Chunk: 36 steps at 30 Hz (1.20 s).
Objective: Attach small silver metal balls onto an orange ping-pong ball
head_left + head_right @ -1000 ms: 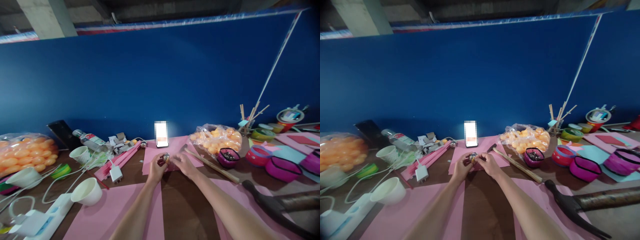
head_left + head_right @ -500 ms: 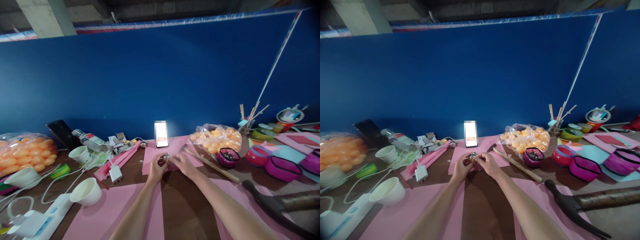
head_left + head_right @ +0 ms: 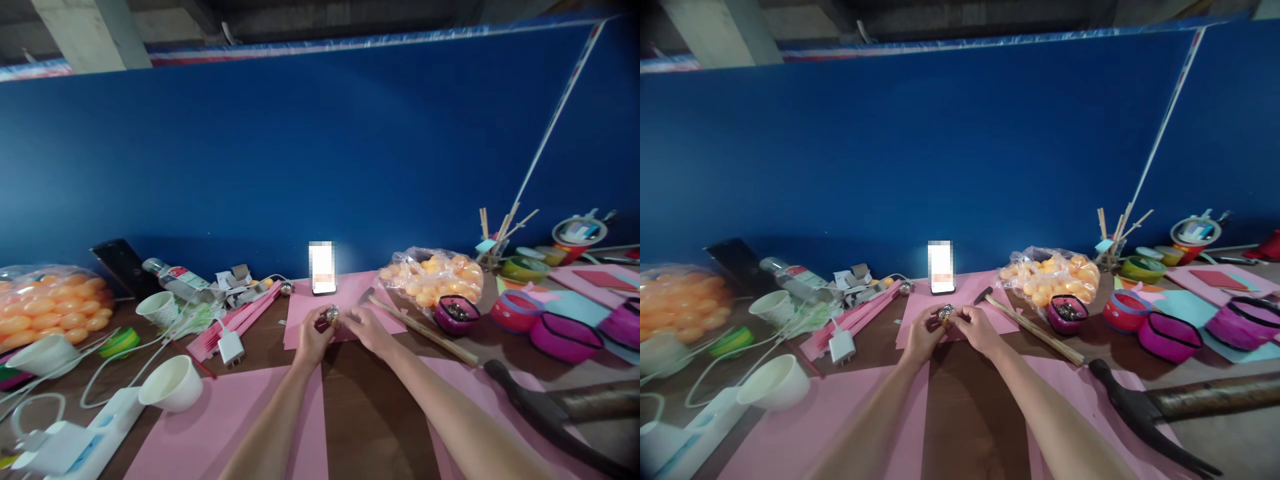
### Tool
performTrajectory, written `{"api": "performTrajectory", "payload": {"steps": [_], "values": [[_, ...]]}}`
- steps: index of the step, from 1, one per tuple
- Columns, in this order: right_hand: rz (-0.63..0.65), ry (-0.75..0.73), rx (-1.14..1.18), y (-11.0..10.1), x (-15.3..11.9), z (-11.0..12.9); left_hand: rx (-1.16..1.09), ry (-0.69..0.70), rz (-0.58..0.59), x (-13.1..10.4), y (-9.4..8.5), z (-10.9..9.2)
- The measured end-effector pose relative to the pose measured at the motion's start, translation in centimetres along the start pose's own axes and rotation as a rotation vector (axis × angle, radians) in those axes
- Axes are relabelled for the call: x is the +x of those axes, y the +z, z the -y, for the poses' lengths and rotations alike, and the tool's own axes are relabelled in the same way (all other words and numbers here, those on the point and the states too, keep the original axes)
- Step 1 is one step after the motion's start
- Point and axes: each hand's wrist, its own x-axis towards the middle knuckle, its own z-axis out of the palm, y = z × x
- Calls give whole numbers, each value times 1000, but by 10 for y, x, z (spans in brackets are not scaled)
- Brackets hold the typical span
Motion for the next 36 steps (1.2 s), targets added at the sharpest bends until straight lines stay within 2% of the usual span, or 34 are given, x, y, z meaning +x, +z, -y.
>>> {"api": "performTrajectory", "payload": {"steps": [36], "values": [[22,12,-8,0,1,-6,69,41,18,1,-2,5]]}}
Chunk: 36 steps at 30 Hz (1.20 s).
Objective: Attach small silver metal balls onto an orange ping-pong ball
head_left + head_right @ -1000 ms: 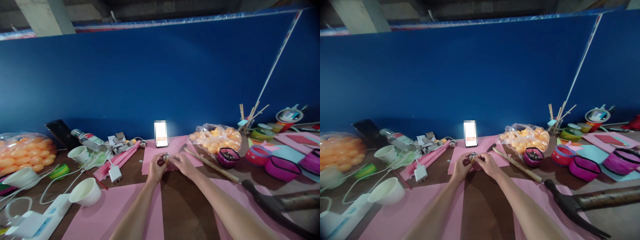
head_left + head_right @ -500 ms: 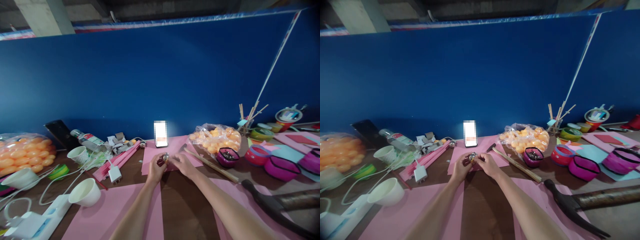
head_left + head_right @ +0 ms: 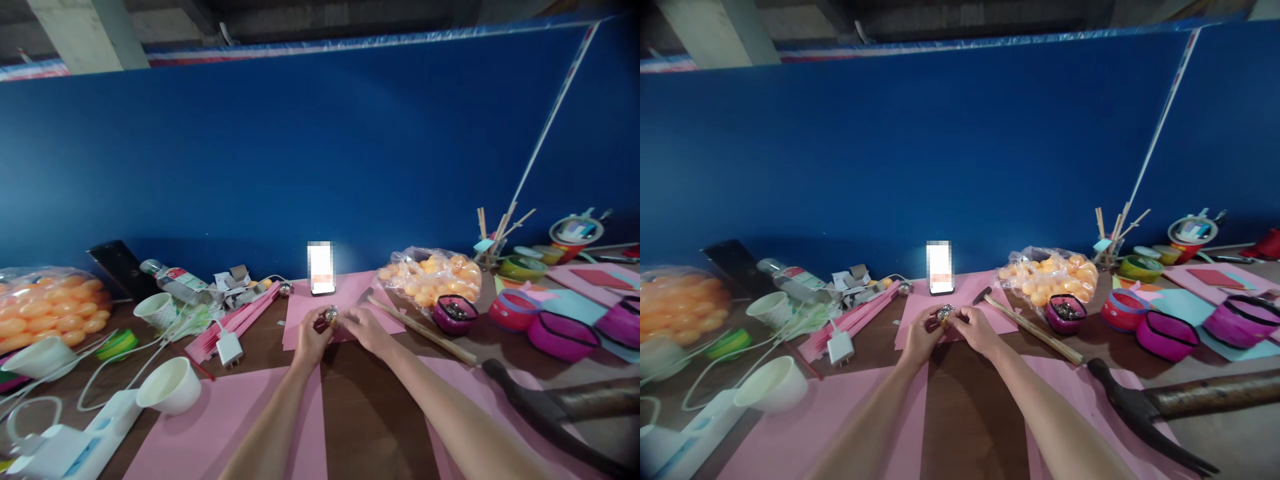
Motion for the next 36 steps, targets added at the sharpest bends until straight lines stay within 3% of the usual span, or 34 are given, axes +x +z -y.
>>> {"api": "performTrajectory", "payload": {"steps": [36], "values": [[-27,66,51,1,3,2,109,90,-47,-5,2,-12]]}}
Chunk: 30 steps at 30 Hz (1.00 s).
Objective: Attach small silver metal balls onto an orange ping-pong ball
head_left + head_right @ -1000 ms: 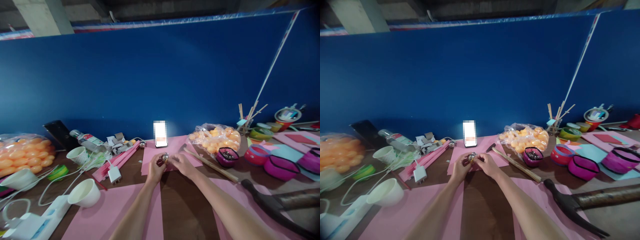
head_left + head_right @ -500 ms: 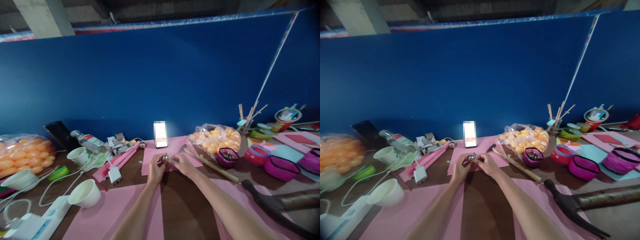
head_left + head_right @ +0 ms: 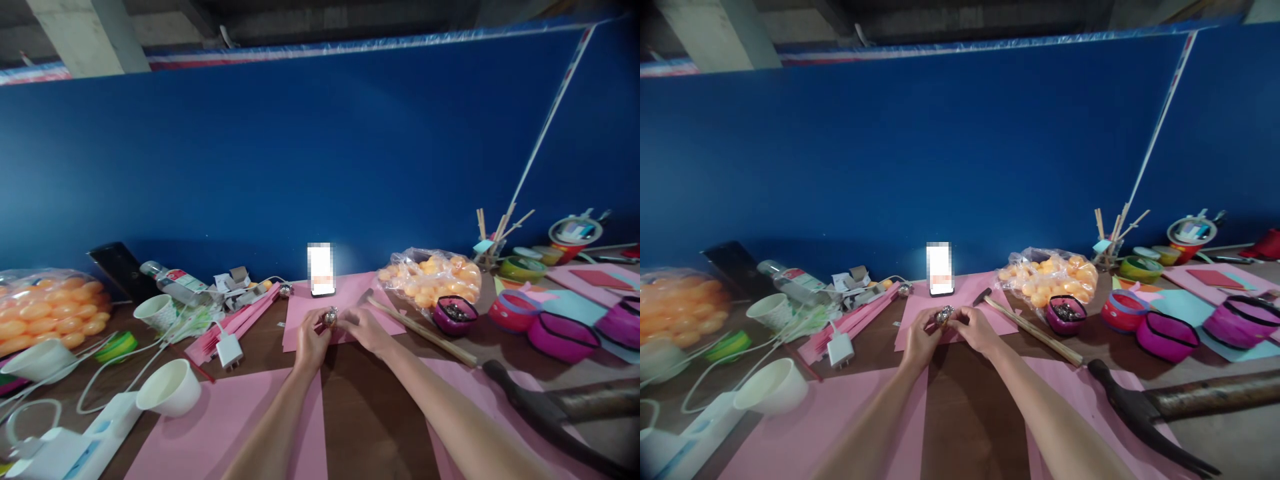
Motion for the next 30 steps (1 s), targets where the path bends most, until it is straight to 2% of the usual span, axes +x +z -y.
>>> {"api": "performTrajectory", "payload": {"steps": [8,11,30], "values": [[-14,105,120,2,-2,-7,-17,-22,4,-1,1,-2],[-28,113,133,2,-2,-8,-11,-24,4,-1,1,-1],[73,128,152,0,-4,6,6,9,15,-1,0,-3]]}}
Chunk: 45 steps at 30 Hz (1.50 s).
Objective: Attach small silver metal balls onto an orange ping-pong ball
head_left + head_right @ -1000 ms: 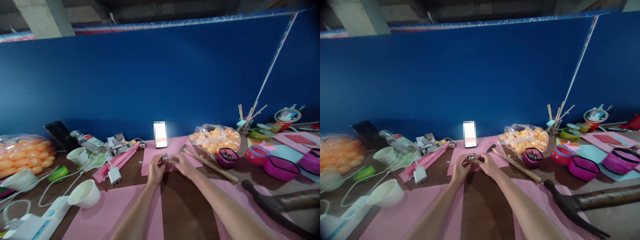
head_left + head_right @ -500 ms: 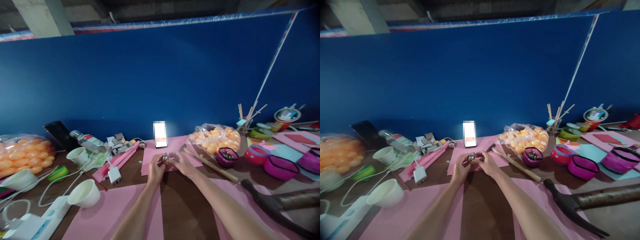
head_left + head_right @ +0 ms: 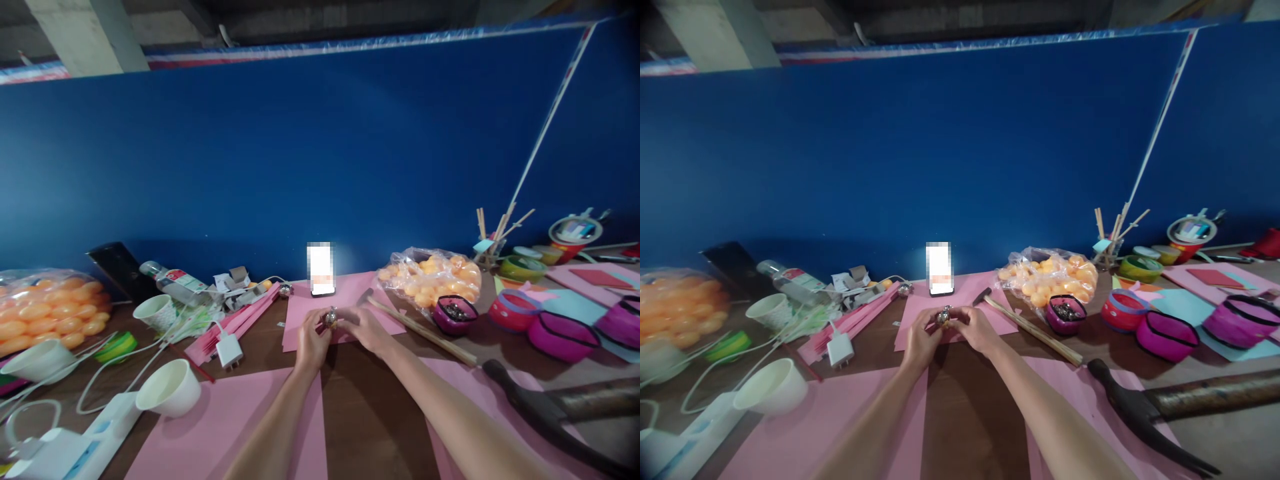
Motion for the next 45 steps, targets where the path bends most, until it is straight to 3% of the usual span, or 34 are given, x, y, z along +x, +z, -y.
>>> {"api": "performTrajectory", "payload": {"steps": [45], "values": [[28,-56,5,-1,0,-2,149,62,-9,0,1,2]]}}
